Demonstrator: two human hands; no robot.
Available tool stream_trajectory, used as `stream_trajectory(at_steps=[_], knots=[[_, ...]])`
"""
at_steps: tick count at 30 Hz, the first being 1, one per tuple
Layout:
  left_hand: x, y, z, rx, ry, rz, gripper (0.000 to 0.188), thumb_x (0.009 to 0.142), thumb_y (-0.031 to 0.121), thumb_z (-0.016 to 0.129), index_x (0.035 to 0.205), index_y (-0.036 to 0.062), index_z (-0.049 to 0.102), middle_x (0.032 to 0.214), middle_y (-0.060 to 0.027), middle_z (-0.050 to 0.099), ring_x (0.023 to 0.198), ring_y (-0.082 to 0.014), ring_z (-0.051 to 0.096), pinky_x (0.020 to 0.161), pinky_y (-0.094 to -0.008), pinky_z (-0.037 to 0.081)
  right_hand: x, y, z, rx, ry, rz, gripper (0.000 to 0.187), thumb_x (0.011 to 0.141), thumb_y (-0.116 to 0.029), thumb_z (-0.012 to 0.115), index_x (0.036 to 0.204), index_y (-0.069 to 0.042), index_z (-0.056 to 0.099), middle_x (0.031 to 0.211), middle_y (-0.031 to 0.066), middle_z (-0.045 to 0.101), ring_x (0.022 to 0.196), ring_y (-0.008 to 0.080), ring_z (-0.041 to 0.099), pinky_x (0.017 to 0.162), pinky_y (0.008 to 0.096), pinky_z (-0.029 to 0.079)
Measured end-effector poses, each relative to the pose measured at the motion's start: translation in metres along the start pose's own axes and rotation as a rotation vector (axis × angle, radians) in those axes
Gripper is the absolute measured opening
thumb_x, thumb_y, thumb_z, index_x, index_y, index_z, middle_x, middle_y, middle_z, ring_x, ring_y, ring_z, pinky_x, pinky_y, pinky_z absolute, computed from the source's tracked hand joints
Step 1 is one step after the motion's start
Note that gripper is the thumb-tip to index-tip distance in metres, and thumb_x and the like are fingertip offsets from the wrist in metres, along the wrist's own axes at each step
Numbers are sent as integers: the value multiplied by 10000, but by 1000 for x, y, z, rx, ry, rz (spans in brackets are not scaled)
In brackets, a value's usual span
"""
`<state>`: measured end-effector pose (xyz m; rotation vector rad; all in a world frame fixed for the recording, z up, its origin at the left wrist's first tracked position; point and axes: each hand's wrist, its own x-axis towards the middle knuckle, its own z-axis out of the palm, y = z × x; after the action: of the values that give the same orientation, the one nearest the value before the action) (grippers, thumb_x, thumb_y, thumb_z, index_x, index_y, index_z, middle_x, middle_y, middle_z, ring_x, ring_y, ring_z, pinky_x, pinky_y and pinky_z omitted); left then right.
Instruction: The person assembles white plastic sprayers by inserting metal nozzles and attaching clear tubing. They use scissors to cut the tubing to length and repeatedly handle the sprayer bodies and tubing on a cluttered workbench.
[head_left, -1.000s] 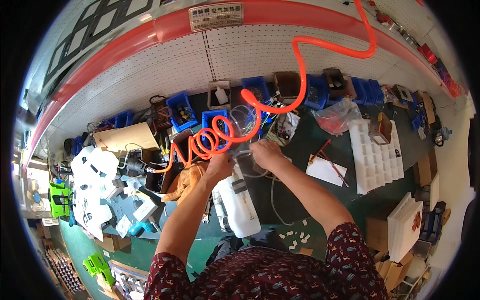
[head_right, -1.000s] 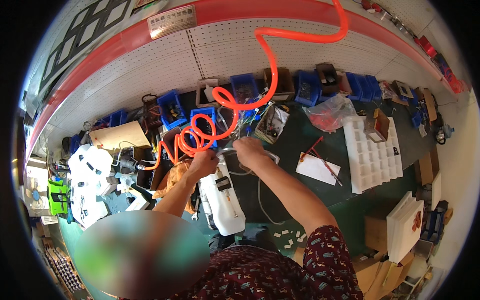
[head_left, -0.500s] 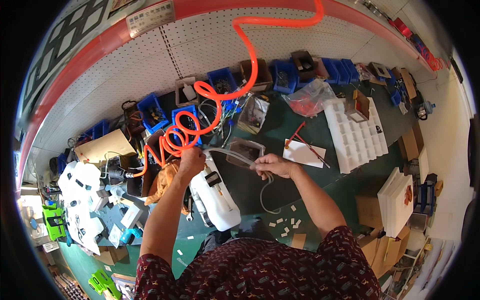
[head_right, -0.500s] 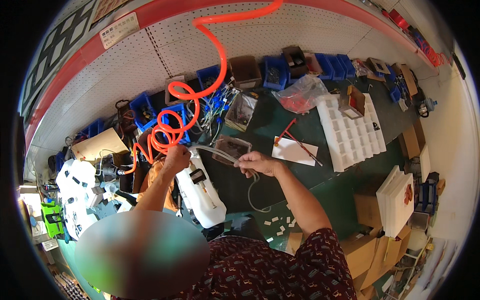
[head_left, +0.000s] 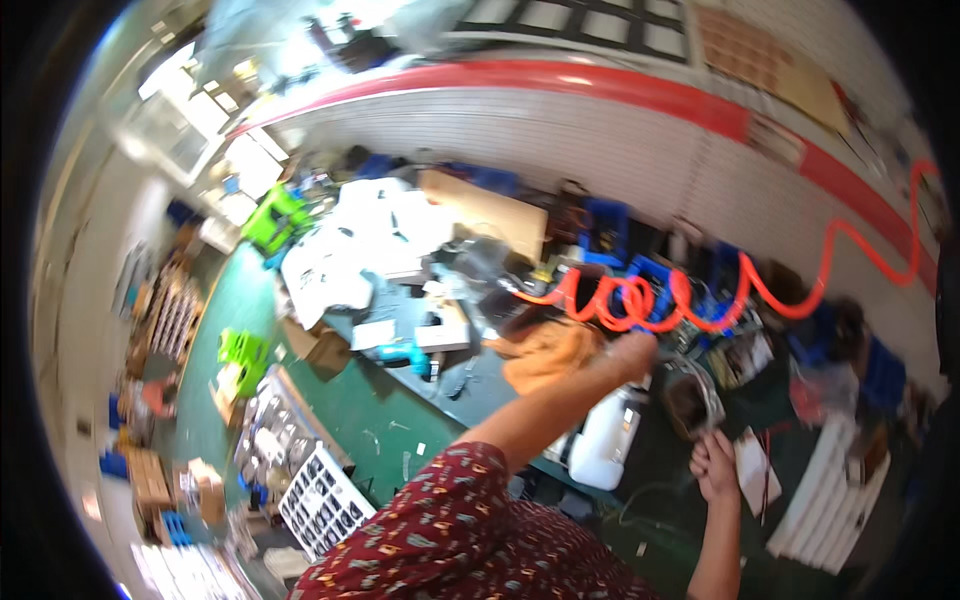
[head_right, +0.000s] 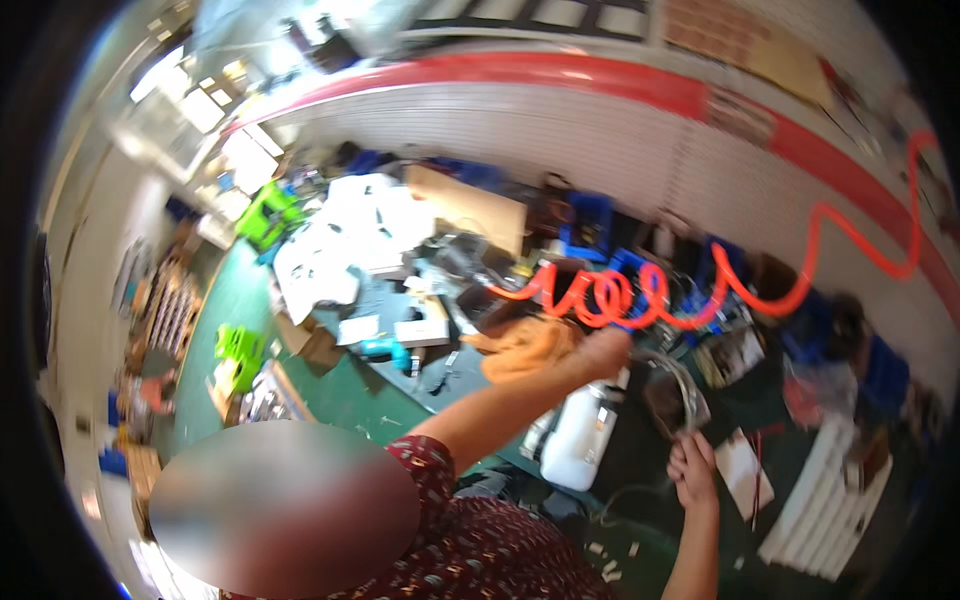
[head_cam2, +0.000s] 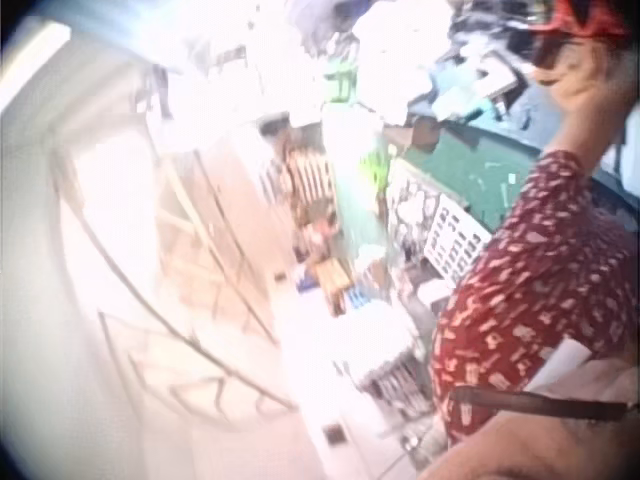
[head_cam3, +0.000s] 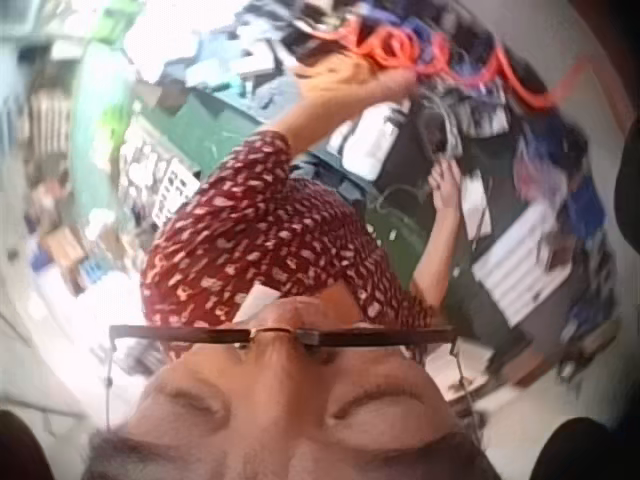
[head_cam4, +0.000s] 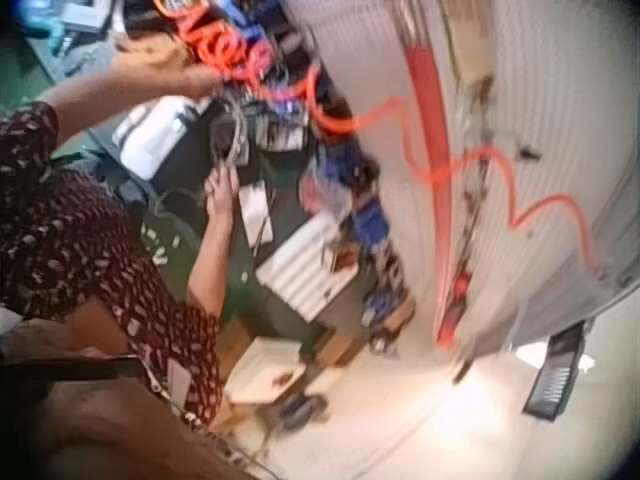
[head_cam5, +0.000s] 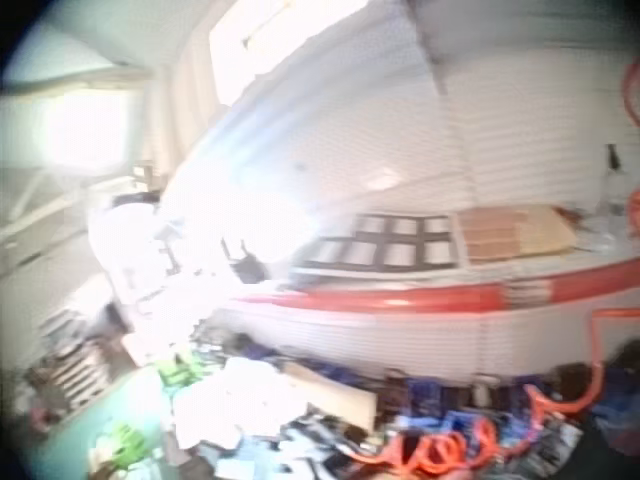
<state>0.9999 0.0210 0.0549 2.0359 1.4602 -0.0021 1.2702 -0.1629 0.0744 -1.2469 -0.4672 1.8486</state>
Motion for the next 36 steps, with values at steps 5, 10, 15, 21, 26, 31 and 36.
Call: stream_trajectory(at_steps=[5, 10, 15, 21, 26, 31, 36], knots=[[-107, -31, -28, -330, 460, 205, 200, 901, 163, 705, 1034, 16, 676, 964, -249, 695, 899, -459, 672, 800, -529, 542, 5, 18, -4, -53, 107, -29, 120, 1086, -257, 564, 1054, -142, 575, 721, -53, 390, 542, 52, 336, 476, 228, 284], [-247, -157, -48, -263, 615, -136, 148, 957, 201, 645, 992, 58, 666, 865, -250, 665, 838, -477, 658, 712, -539, 518, -2, 14, 7, -165, 241, -46, 126, 1084, -265, 543, 1068, -144, 572, 695, -49, 382, 521, 53, 327, 447, 228, 270], [-371, -363, -50, -134, 606, -661, 169, 953, 239, 650, 974, 81, 707, 939, -214, 729, 911, -440, 707, 797, -529, 566, 27, 30, -49, -332, 429, 23, 160, 1080, -258, 514, 1054, -120, 590, 690, -19, 400, 510, 93, 368, 441, 278, 328], [-485, -657, -155, 33, 1231, -956, 168, 937, 234, 661, 940, 69, 694, 876, -228, 715, 853, -462, 693, 758, -559, 554, -2, 47, 69, -492, 828, -111, 158, 1061, -240, 525, 998, -110, 591, 697, -16, 415, 538, 110, 379, 477, 304, 367], [-466, -859, -218, 24, 905, -990, 190, 942, 164, 621, 1094, 54, 652, 1123, -242, 705, 1064, -449, 673, 901, -567, 532, -36, 61, 158, -566, 1109, -248, 164, 1045, -224, 535, 952, -102, 591, 702, -13, 428, 561, 125, 388, 506, 327, 400], [-456, -1043, -193, 219, 551, -1096, 240, 981, 169, 568, 1194, 82, 638, 1165, -212, 704, 1077, -393, 692, 860, -489, 580, -48, 45, 166, -721, 1150, -371, 175, 1029, -209, 544, 905, -94, 592, 708, -10, 441, 585, 140, 397, 536, 349, 432], [-369, -1077, -165, 134, 494, -872, 346, 936, 101, 564, 1277, 51, 599, 1205, -235, 691, 1104, -394, 686, 901, -472, 563, -93, -30, 181, -939, 1076, -399, 135, 959, -167, 570, 857, -90, 613, 715, -7, 456, 612, 151, 395, 544, 371, 387]])
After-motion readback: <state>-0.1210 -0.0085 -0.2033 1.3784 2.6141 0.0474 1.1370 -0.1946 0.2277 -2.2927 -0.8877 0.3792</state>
